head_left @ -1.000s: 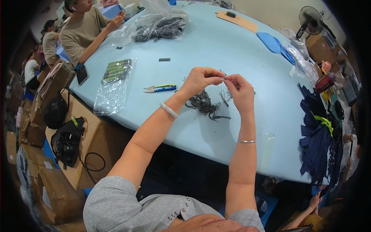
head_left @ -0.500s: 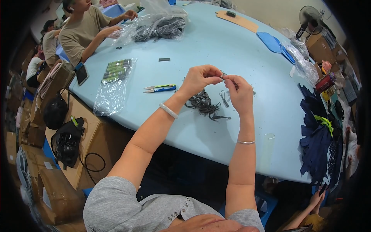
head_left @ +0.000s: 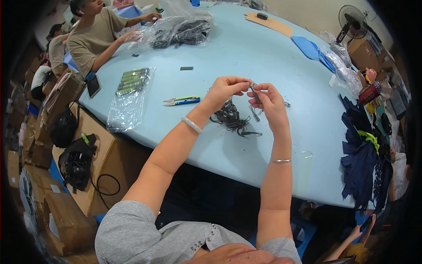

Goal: Threading small metal hardware loops onto black straps at an assembly table.

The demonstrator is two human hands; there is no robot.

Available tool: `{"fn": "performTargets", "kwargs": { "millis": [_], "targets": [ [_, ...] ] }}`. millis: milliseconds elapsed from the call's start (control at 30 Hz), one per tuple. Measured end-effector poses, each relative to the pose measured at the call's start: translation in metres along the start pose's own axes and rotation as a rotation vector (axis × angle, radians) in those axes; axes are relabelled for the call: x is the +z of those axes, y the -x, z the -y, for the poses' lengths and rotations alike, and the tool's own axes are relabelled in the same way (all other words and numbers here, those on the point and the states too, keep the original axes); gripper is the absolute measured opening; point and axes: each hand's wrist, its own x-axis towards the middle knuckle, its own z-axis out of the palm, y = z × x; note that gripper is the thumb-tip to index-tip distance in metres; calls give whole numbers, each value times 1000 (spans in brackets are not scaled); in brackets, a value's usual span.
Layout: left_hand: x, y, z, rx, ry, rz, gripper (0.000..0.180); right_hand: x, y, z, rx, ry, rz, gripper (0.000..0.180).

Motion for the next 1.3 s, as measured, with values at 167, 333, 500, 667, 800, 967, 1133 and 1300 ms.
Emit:
{"fn": "performTargets", "kwargs": {
  "millis": [167, 333, 500, 667, 800, 967, 1133, 1300],
  "targets": [
    [-1, -1, 0, 39, -45, -32, 22, -5, -2, -6, -59, -14, 56, 16],
    [0, 0, 2, 94, -108, -47, 23, 1, -1, -5, -76, 49, -21, 15],
    [4, 1, 1, 100, -114, -33, 21, 2, -6, -16, -205, 226, -127, 13],
    [5, 2, 1, 103, -128, -36, 20, 10, -5, -15, -278, 336, -202, 10],
    [7, 2, 2, 116, -98, -19, 18, 8, -3, -13, -273, 410, -186, 12],
    [10, 3, 3, 127, -139, -17, 15, 7, -4, -14, -306, 378, -230, 9],
    [10, 3, 6, 177, -176, 9, 14, 4, -2, -11, -276, 416, -241, 9],
    [13, 2, 10, 243, -231, 40, 13, 6, 0, -6, -183, 364, -237, 16]
  ]
}}
